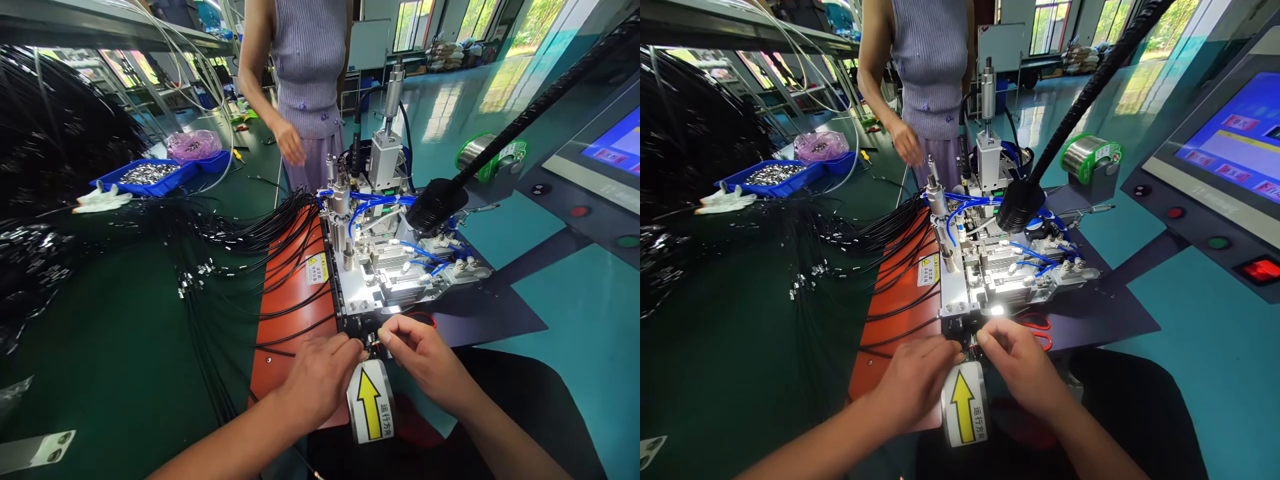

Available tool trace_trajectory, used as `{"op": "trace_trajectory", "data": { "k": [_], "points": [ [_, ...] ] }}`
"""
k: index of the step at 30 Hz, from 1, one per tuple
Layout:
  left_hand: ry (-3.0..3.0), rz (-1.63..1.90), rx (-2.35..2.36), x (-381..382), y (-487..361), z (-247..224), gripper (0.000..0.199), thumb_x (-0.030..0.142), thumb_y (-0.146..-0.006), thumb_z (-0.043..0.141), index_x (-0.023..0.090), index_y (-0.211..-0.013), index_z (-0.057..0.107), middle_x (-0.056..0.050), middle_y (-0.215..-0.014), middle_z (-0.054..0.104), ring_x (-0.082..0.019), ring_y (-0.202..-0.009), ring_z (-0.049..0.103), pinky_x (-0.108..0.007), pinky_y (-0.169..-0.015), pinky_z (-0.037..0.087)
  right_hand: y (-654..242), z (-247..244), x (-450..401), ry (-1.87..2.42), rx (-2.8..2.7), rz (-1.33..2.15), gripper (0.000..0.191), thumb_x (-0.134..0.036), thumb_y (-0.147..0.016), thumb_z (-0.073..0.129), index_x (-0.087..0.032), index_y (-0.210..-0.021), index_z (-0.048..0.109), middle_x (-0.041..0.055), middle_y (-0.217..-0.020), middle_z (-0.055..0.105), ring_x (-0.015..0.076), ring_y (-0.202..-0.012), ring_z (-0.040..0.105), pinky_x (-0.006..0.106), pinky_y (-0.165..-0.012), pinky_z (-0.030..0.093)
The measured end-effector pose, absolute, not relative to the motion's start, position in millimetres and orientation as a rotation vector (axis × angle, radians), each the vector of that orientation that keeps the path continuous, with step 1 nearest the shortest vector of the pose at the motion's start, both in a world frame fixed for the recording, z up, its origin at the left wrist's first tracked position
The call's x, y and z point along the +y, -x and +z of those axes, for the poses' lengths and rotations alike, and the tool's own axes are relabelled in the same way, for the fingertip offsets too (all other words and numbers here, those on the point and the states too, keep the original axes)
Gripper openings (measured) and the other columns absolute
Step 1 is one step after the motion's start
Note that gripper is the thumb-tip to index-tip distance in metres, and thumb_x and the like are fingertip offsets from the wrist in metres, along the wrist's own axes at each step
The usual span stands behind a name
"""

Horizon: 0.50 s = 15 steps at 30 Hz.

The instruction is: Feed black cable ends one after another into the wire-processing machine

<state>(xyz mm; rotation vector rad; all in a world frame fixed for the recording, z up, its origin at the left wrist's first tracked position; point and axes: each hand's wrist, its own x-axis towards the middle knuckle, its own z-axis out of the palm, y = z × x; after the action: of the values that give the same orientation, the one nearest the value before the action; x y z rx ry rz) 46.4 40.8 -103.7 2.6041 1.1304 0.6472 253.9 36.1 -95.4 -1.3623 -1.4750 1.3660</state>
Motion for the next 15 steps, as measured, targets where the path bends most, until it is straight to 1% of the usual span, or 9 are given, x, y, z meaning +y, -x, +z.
{"op": "trace_trajectory", "data": {
  "k": [3, 5, 6, 9, 15],
  "points": [
    [-2.522, 0.718, 1.134, 41.1, -44.8, -104.1, 0.015, 0.023, -0.1, 0.049, 0.018, -0.098, 0.063, -0.003, -0.083, 0.06, -0.016, -0.07, 0.058, -0.026, -0.061, 0.044, -250.6, -102.0, 34.7, 1.394, -1.427, 1.35, 0.029, -0.041, -0.098, 0.052, -0.02, -0.08, 0.06, -0.0035, -0.071, 0.049, 0.0129, -0.067, 0.044, 0.025, -0.061, 0.036],
    [-2.458, 0.759, 1.118, 41.4, -43.3, -104.5, 0.019, 0.02, -0.1, 0.048, 0.018, -0.111, 0.063, -0.005, -0.092, 0.06, -0.017, -0.078, 0.059, -0.027, -0.068, 0.048, -248.2, -106.7, 34.4, 1.4, -1.382, 1.347, 0.03, -0.042, -0.098, 0.052, -0.019, -0.079, 0.059, -0.003, -0.073, 0.051, 0.0134, -0.069, 0.045, 0.025, -0.062, 0.037],
    [-2.438, 0.769, 1.108, 41.4, -42.6, -104.6, 0.022, 0.018, -0.1, 0.046, 0.019, -0.115, 0.062, -0.006, -0.094, 0.06, -0.017, -0.08, 0.059, -0.027, -0.069, 0.049, -247.1, -109.0, 34.3, 1.4, -1.358, 1.344, 0.031, -0.042, -0.098, 0.052, -0.019, -0.078, 0.059, -0.0028, -0.073, 0.051, 0.0136, -0.07, 0.046, 0.025, -0.063, 0.038],
    [-2.425, 0.782, 1.096, 41.4, -41.4, -104.4, 0.025, 0.014, -0.099, 0.044, 0.02, -0.114, 0.064, -0.006, -0.096, 0.06, -0.017, -0.082, 0.058, -0.026, -0.069, 0.048, -244.3, -116.0, 33.9, 1.388, -1.315, 1.334, 0.03, -0.042, -0.098, 0.052, -0.02, -0.079, 0.058, -0.002, -0.075, 0.053, 0.0145, -0.071, 0.048, 0.025, -0.065, 0.04],
    [-2.436, 0.79, 1.161, 40.8, -41.9, -104.4, 0.026, 0.011, -0.096, 0.046, 0.02, -0.111, 0.065, -0.006, -0.095, 0.059, -0.019, -0.082, 0.057, -0.028, -0.068, 0.047, -240.3, -127.7, 32.3, 1.436, -1.29, 1.321, 0.029, -0.043, -0.098, 0.052, -0.021, -0.081, 0.059, -0.0013, -0.075, 0.056, 0.0157, -0.071, 0.051, 0.025, -0.064, 0.042]
  ]
}}
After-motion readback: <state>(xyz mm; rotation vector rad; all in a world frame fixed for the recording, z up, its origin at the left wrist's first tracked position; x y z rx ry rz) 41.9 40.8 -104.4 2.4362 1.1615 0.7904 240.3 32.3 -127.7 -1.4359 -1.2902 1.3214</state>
